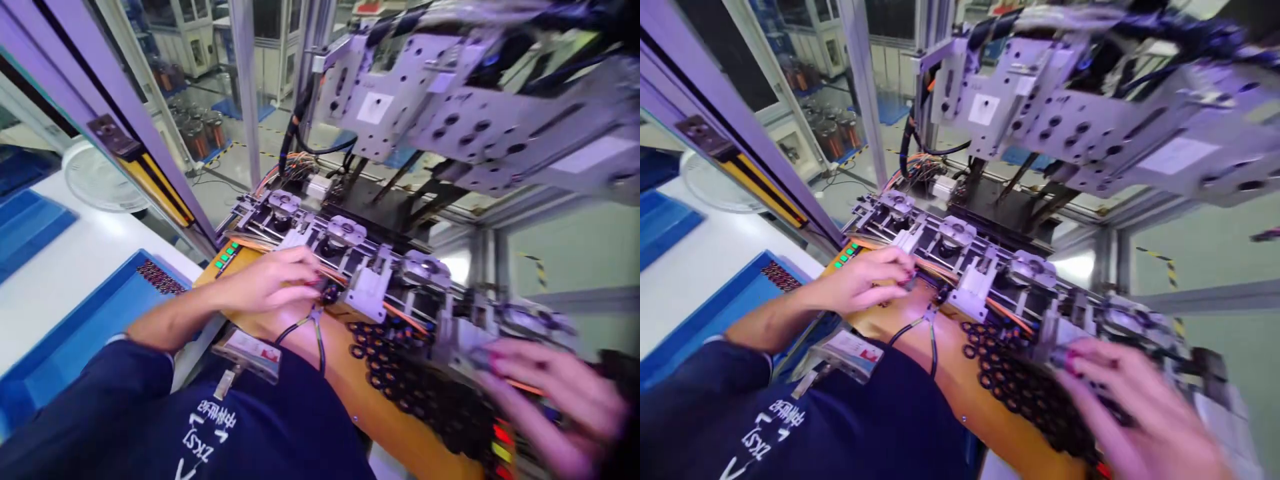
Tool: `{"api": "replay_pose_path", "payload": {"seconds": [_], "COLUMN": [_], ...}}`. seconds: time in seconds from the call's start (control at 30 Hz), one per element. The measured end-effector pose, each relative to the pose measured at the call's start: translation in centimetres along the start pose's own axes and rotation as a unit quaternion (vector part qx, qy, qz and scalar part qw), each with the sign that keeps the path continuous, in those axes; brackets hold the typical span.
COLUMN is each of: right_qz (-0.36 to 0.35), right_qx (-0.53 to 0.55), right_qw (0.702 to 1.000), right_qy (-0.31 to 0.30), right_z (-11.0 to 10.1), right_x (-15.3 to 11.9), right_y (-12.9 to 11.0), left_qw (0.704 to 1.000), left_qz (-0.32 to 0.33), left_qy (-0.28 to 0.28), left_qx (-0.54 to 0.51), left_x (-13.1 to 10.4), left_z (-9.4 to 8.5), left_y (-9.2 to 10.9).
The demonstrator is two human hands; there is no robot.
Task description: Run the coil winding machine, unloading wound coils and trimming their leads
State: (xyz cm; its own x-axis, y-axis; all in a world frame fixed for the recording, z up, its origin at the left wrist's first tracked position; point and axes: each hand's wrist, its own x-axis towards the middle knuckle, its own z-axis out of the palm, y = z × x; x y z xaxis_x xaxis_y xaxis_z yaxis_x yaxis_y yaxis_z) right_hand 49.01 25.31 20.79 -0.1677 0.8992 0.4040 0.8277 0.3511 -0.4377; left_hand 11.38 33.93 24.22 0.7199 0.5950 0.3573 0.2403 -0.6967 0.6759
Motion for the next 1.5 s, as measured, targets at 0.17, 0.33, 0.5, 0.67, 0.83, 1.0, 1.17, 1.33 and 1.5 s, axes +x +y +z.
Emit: {"api": "replay_pose_path", "payload": {"seconds": [0.17, 0.33, 0.5, 0.67, 0.83, 1.0, 1.17, 1.33, 1.5], "right_qz": [-0.131, -0.143, -0.102, -0.069, 0.026, 0.085, 0.109, 0.063, 0.004], "right_qx": [0.145, 0.098, 0.034, -0.001, -0.064, -0.068, 0.000, 0.151, 0.312], "right_qw": [0.969, 0.963, 0.982, 0.994, 0.997, 0.992, 0.992, 0.983, 0.947], "right_qy": [-0.153, -0.207, -0.156, -0.080, 0.029, 0.058, 0.068, 0.085, 0.077], "right_z": [13.5, 23.9, 26.2, 22.4, 17.1, 15.9, 16.1, 13.9, 11.7], "right_x": [-1.6, -0.3, 0.2, -2.8, -7.7, -9.7, -8.8, -6.0, -3.1], "right_y": [-10.5, -14.6, -16.2, -15.0, -8.6, -4.0, -4.6, -10.3, -15.9], "left_qw": [0.967, 0.954, 0.955, 0.966, 0.965, 0.958, 0.952, 0.985, 0.943], "left_qz": [-0.239, -0.270, -0.255, -0.200, -0.183, -0.183, -0.189, -0.158, -0.165], "left_qy": [-0.018, 0.009, 0.050, 0.053, 0.071, 0.099, 0.147, 0.060, 0.034], "left_qx": [0.087, 0.131, 0.145, 0.152, 0.176, 0.197, 0.191, -0.037, -0.288], "left_x": [-14.1, -16.9, -16.5, -15.1, -13.5, -13.7, -13.8, -9.6, -6.3], "left_z": [2.4, 5.8, 6.4, 8.3, 9.9, 9.5, 7.4, 6.3, 6.8], "left_y": [-4.9, -8.5, -9.7, -10.6, -11.3, -10.6, -6.3, 0.0, 3.3]}}
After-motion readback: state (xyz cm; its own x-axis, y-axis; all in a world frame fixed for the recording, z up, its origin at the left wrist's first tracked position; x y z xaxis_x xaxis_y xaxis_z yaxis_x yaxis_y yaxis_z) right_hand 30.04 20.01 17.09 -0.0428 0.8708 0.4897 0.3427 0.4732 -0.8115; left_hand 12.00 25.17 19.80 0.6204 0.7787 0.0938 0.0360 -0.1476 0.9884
